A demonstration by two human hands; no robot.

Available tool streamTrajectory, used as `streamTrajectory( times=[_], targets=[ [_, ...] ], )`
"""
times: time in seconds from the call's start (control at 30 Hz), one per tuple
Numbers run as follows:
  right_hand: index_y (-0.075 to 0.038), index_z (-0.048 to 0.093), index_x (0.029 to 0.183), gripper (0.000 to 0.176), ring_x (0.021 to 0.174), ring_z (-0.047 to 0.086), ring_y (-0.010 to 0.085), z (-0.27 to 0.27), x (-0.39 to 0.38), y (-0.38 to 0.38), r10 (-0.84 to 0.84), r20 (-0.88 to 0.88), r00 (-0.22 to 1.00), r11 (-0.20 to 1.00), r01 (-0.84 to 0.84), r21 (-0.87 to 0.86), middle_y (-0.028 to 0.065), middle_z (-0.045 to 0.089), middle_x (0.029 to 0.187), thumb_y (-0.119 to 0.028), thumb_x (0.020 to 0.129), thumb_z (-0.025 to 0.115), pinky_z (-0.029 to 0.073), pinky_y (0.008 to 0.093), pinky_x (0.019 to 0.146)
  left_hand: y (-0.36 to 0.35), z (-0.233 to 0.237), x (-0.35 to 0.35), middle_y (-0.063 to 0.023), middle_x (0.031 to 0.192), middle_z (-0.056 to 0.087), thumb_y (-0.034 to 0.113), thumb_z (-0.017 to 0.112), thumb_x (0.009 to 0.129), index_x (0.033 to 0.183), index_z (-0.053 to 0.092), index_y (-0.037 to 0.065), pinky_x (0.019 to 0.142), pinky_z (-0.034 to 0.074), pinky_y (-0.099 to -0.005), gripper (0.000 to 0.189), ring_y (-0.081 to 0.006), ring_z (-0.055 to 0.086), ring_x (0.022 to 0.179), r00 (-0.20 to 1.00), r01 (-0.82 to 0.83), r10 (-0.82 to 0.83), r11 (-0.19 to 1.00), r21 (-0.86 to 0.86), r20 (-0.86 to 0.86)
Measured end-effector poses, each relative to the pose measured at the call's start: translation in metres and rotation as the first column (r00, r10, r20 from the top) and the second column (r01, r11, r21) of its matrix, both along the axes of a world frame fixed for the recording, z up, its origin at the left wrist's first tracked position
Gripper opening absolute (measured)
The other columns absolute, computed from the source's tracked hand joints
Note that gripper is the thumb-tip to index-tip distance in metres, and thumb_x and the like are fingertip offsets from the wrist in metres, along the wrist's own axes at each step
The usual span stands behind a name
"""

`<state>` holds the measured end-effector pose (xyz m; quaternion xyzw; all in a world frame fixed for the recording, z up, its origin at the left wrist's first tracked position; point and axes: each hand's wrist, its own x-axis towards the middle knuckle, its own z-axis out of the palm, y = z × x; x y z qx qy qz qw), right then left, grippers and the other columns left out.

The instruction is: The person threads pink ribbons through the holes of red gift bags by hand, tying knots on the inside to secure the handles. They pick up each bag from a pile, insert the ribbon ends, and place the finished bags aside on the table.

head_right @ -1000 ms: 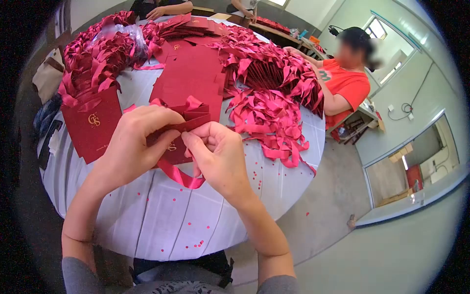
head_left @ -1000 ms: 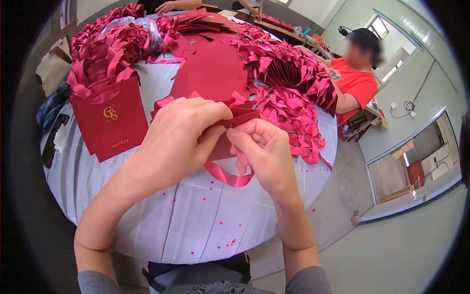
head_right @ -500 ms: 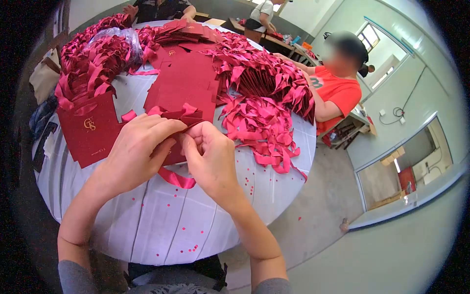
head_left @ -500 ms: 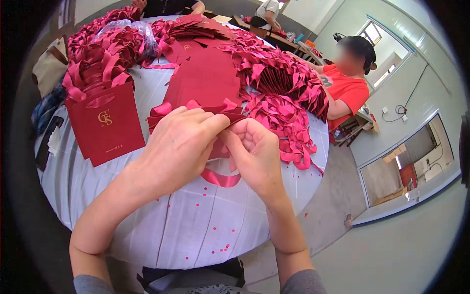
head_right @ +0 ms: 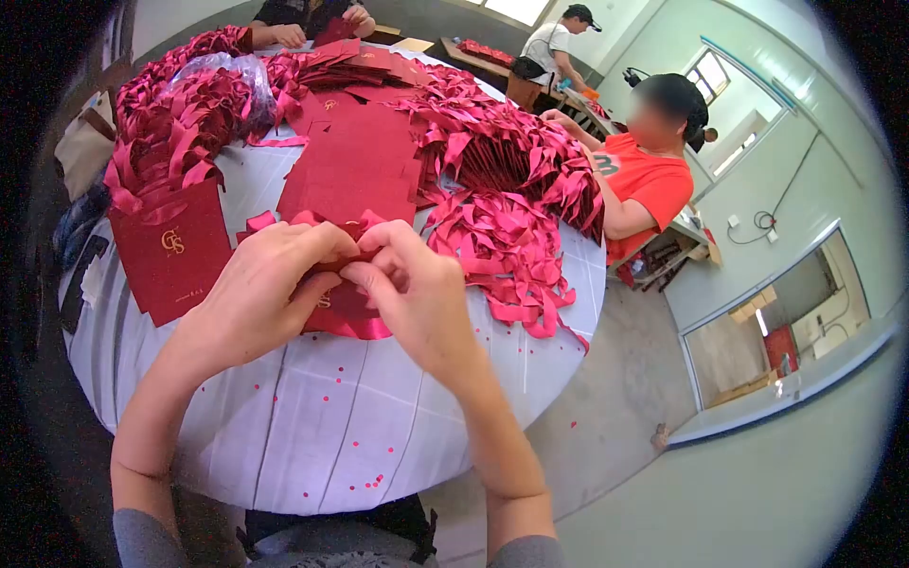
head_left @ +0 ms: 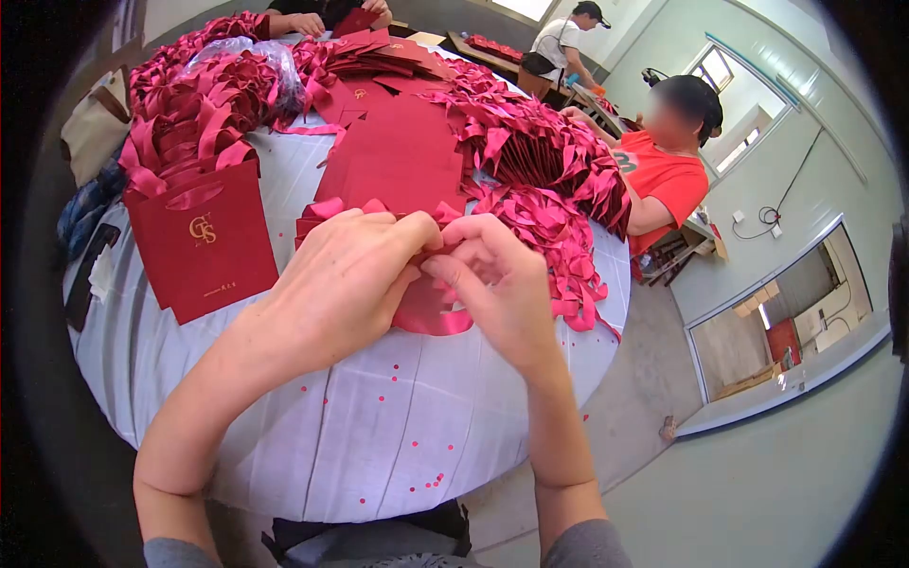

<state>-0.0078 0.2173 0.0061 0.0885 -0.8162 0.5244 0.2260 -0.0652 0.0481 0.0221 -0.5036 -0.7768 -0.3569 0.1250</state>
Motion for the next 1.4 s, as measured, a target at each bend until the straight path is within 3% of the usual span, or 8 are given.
streamTrajectory(
  times=[0.2, 0.3, 0.43, 0.63, 0.77, 1.03, 1.27, 1.4],
  targets=[
    [-0.004, 0.069, 0.084, 0.013, 0.072, 0.046, 0.0136, 0.053, -0.007, 0.020, 0.061, -0.045, 0.997, 0.686, -0.009, 0.727, 0.0058, 0.046, 0.071, -0.017, 0.080, 0.069, 0.038, 0.0286, 0.063, 0.000, -0.002, 0.000, -0.0140, 0.086, 0.060, -0.003, 0.061, 0.075, 0.096, 0.043, 0.002, 0.072, 0.043, -0.0400, 0.029, -0.0336, 0.057, 0.082, 0.999, -0.027, 0.027, 0.999, 0.025, 0.018],
    [-0.001, 0.068, 0.081, 0.018, 0.074, 0.045, 0.0123, 0.074, -0.027, 0.022, 0.150, 0.405, 0.902, 0.755, -0.369, 0.543, 0.0029, 0.047, 0.073, -0.019, 0.084, 0.067, 0.038, 0.0278, 0.064, 0.001, -0.004, -0.002, -0.0143, 0.084, 0.059, -0.003, 0.061, 0.075, 0.097, 0.042, 0.002, 0.071, 0.044, -0.0399, 0.030, -0.0339, 0.058, 0.081, 0.999, -0.022, 0.021, 0.998, 0.054, 0.031],
    [0.001, 0.068, 0.086, 0.021, 0.076, 0.053, 0.0081, 0.076, -0.054, 0.033, 0.185, 0.605, 0.775, 0.778, -0.492, 0.391, 0.0012, 0.059, 0.078, -0.019, 0.084, 0.067, 0.042, 0.0248, 0.068, 0.001, -0.004, -0.004, -0.0153, 0.083, 0.060, -0.004, 0.063, 0.074, 0.097, 0.041, 0.002, 0.070, 0.045, -0.0391, 0.032, -0.0338, 0.060, 0.082, 0.998, -0.055, 0.055, 0.998, 0.033, 0.015],
    [-0.007, 0.072, 0.092, 0.027, 0.071, 0.056, 0.0098, 0.102, -0.072, 0.012, -0.006, 0.745, 0.668, 0.516, -0.636, 0.574, 0.0015, 0.064, 0.072, -0.027, 0.074, 0.069, 0.043, 0.0266, 0.069, 0.001, -0.003, -0.002, -0.0153, 0.081, 0.060, -0.005, 0.062, 0.074, 0.093, 0.045, 0.001, 0.070, 0.045, -0.0390, 0.026, -0.0329, 0.060, 0.081, 0.998, -0.006, 0.002, 0.998, 0.058, 0.058],
    [0.004, 0.066, 0.088, 0.022, 0.068, 0.052, 0.0086, 0.089, -0.074, 0.017, 0.062, 0.712, 0.700, 0.587, -0.602, 0.541, 0.0008, 0.059, 0.073, -0.015, 0.078, 0.067, 0.041, 0.0238, 0.063, 0.001, -0.004, -0.004, -0.0147, 0.081, 0.060, -0.003, 0.061, 0.074, 0.091, 0.048, 0.000, 0.069, 0.046, -0.0394, 0.021, -0.0329, 0.059, 0.079, 1.000, -0.006, 0.007, 0.998, 0.069, -0.017],
    [-0.002, 0.069, 0.090, 0.018, 0.071, 0.051, 0.0029, 0.057, -0.052, 0.034, 0.269, 0.315, 0.910, 0.963, -0.259, -0.072, -0.0022, 0.064, 0.081, -0.018, 0.085, 0.064, 0.040, 0.0207, 0.064, 0.001, -0.001, 0.003, -0.0141, 0.079, 0.059, 0.000, 0.060, 0.075, 0.088, 0.051, 0.002, 0.069, 0.045, -0.0398, 0.016, -0.0331, 0.057, 0.078, 1.000, 0.008, -0.008, 1.000, 0.015, 0.018],
    [-0.003, 0.068, 0.094, 0.017, 0.066, 0.050, 0.0034, 0.048, -0.066, 0.054, 0.184, 0.092, 0.979, 0.908, -0.133, -0.396, -0.0016, 0.063, 0.082, -0.017, 0.088, 0.061, 0.040, 0.0207, 0.060, 0.000, 0.004, 0.002, -0.0138, 0.077, 0.058, 0.000, 0.059, 0.076, 0.088, 0.052, 0.002, 0.068, 0.044, -0.0390, 0.014, -0.0324, 0.057, 0.076, 0.999, 0.024, -0.023, 1.000, -0.019, 0.023],
    [0.003, 0.054, 0.118, 0.039, 0.069, 0.044, 0.0056, 0.036, -0.064, 0.064, 0.552, 0.062, 0.832, 0.680, -0.405, -0.611, -0.0002, 0.057, 0.084, -0.028, 0.096, 0.051, 0.040, 0.0231, 0.064, 0.000, 0.002, -0.003, -0.0138, 0.079, 0.057, 0.001, 0.059, 0.077, 0.089, 0.053, 0.001, 0.068, 0.044, -0.0385, 0.013, -0.0320, 0.056, 0.076, 0.998, 0.041, -0.041, 0.999, -0.016, -0.043]
  ],
)
